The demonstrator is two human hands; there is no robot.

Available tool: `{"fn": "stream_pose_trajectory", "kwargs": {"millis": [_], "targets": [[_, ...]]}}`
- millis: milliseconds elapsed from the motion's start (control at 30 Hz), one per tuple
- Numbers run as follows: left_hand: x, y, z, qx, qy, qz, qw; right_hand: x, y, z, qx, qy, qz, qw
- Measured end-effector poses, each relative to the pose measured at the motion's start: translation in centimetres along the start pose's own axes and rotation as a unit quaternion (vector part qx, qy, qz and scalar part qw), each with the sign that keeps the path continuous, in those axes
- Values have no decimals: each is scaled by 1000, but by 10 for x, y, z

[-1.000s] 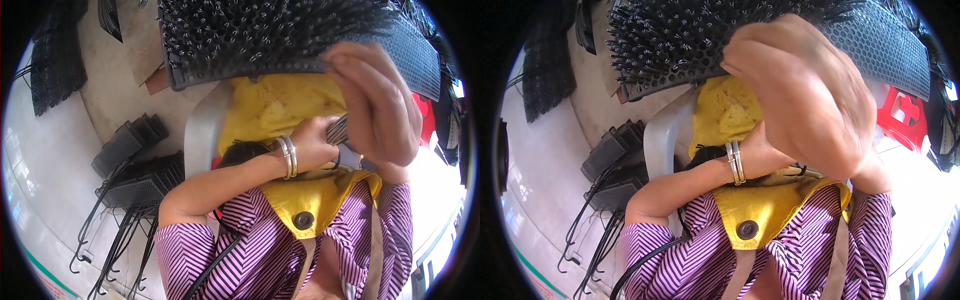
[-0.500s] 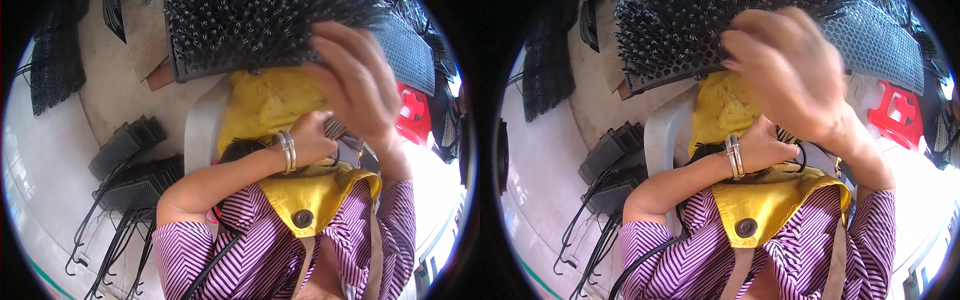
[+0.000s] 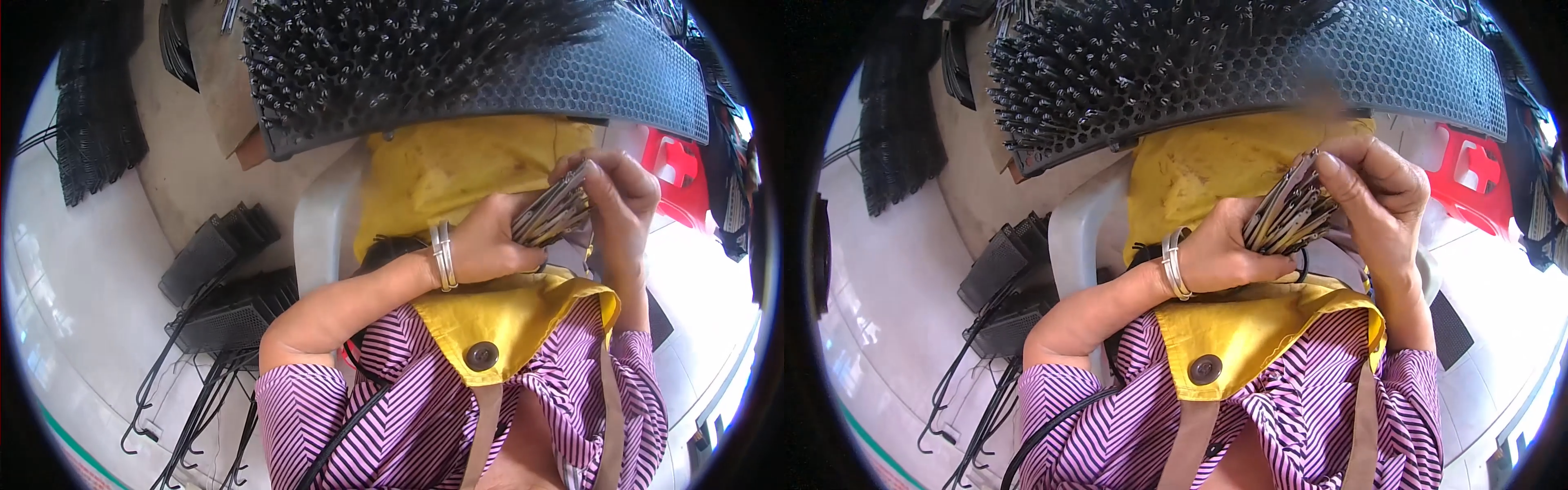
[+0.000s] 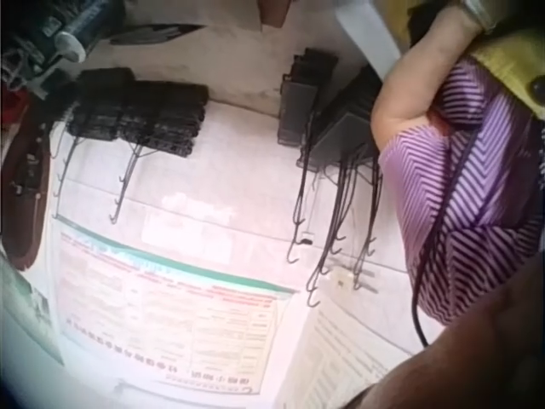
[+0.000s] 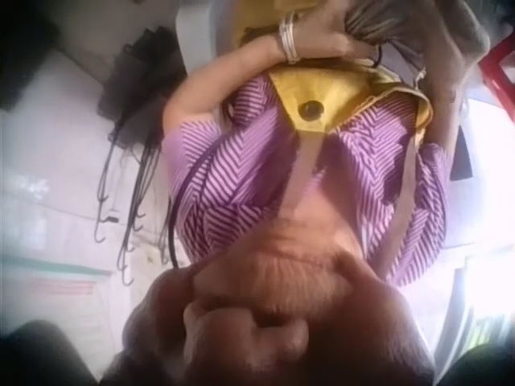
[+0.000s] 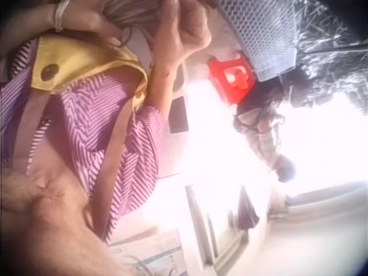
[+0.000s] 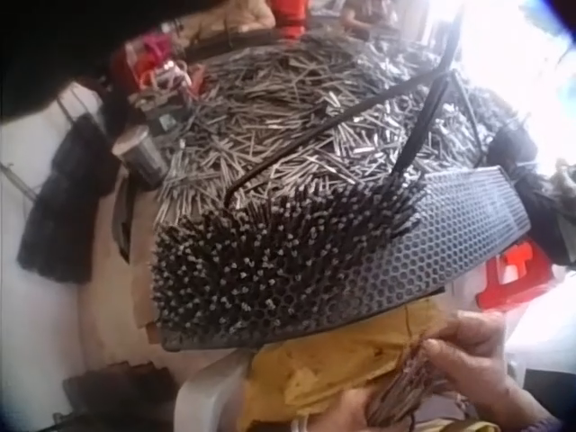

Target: Inserting thin metal rods into a plastic base or holder.

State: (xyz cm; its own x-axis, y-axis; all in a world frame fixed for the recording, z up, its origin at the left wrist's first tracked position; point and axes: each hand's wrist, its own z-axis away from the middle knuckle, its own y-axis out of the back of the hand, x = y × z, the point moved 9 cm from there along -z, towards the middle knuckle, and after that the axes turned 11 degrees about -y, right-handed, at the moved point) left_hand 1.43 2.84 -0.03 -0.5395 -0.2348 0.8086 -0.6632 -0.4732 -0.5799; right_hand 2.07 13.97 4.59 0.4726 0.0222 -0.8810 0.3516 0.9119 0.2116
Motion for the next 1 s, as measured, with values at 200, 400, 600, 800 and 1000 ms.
{"fn": "stream_pose_trajectory", "kwargs": {"millis": [200,400,600,800,1000], "targets": [[3,-1,2,-42,5,-18,999,-16,-15,-4,-121,-23,-107,987],[8,-4,-4,-50,2,6,999,-30,-20,-14,-216,64,-134,965],[8,1,-4,-54,-30,-120,991,-38,-22,-15,-220,128,-76,964],[9,8,1,-42,-19,-185,982,-42,5,-14,-80,186,-89,975],[9,8,2,-45,-14,-172,984,-38,28,-27,-63,149,-188,969]]}}
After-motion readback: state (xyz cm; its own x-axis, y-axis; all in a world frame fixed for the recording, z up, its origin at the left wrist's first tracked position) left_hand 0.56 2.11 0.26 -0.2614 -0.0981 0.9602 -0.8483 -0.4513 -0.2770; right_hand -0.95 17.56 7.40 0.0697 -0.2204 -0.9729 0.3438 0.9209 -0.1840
